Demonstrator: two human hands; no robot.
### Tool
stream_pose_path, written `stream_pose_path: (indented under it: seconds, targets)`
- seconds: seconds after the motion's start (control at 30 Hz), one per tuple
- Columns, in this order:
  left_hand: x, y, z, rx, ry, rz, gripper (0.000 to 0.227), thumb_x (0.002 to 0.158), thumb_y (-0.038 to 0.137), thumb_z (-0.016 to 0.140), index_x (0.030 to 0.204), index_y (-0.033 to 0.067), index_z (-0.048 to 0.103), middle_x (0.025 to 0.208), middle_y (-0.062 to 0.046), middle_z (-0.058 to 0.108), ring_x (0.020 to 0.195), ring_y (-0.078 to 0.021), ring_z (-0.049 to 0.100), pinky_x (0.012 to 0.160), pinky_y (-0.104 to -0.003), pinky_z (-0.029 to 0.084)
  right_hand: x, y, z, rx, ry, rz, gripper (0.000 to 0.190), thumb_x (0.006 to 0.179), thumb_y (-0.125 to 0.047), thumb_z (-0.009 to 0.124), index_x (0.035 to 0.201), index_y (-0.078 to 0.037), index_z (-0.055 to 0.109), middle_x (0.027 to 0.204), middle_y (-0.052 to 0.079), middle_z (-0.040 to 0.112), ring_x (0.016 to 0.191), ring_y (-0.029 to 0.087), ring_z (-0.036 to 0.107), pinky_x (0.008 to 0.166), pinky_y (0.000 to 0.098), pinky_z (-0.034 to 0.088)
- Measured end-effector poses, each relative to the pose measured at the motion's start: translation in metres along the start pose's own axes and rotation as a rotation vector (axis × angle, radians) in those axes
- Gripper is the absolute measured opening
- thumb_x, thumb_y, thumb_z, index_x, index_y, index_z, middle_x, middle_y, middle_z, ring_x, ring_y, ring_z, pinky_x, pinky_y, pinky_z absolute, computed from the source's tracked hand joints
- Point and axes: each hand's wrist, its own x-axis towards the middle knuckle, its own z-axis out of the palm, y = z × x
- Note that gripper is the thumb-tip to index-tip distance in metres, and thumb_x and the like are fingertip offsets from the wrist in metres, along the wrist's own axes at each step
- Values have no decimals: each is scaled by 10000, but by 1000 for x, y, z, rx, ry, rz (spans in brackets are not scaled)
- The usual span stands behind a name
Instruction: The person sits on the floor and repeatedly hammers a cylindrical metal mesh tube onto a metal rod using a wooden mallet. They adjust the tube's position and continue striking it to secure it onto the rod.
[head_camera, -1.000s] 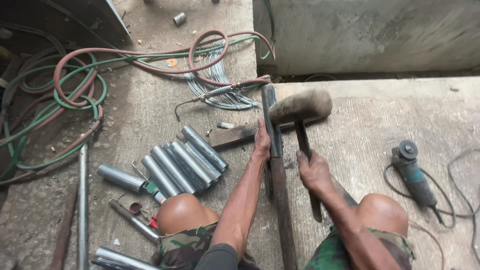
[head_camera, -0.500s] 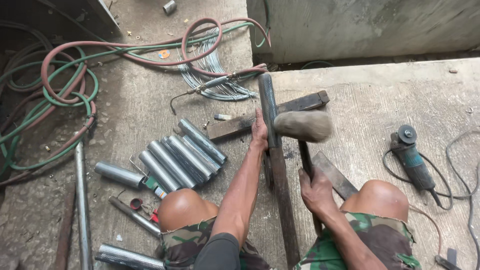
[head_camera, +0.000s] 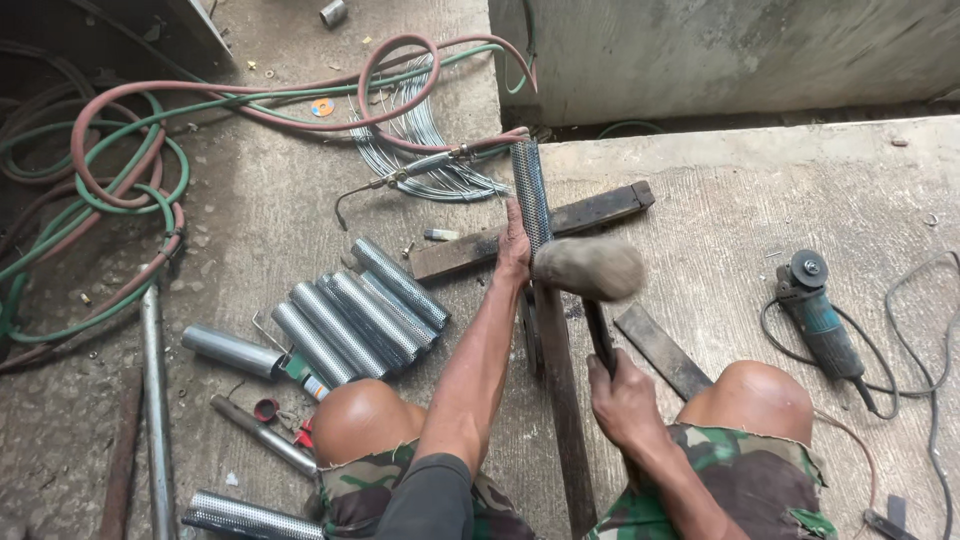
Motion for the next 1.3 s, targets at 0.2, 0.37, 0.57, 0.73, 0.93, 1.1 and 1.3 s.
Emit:
stream_pose_path:
  seconds: [0.2,0.37,0.57,0.73,0.93,1.1,1.3]
  targets:
    - [-15,13,-17,-133,-148,-152,793,908,545,554,1503,33,443,1661,-199,397,1586,-360,316,1275,-600,210,15,-45,-30,99,-238,492,623,976,-570,435,1313,-76,610,714,42,532,578,201,528,458,352,469]
    - [-11,-2,-41,-419,-381,-164,325,963,108,630,1214,-98,657,1062,-261,743,984,-413,740,899,-504,617,7,-56,-34,316,79,55,271,1051,-290,550,1016,-32,626,646,44,604,443,151,534,365,295,435]
    - [-13,-2,-34,-511,-329,-174,68,956,102,683,920,53,713,918,-80,750,824,-229,708,730,-325,580,31,-31,-8,-70,-184,330,517,1026,-393,489,1445,-103,575,945,151,756,704,236,649,650,412,580]
    - [-10,-16,-18,-289,-75,-63,312,868,329,861,955,48,758,875,-150,775,770,-288,768,693,-404,648,33,-86,-45,116,-91,281,429,1058,-373,547,1049,35,675,656,201,663,562,326,646,522,439,540]
    - [-14,-30,2,-246,147,114,308,889,314,876,884,51,715,755,-167,747,614,-235,754,516,-325,629,50,-97,-40,507,201,-139,257,1129,-203,520,1035,18,611,616,85,572,403,126,523,332,249,447]
    - [-24,-26,2,-327,70,99,379,939,412,811,847,55,724,714,-232,732,578,-300,754,489,-371,640,89,-47,2,451,245,-160,233,1129,-210,529,996,-29,589,627,19,544,456,97,510,389,227,421]
    - [-21,-29,-16,-251,61,73,388,940,427,825,932,44,762,816,-150,756,683,-240,761,612,-346,665,94,-104,-44,368,-80,286,399,1128,-335,480,1028,37,585,618,69,562,436,149,530,332,259,445]
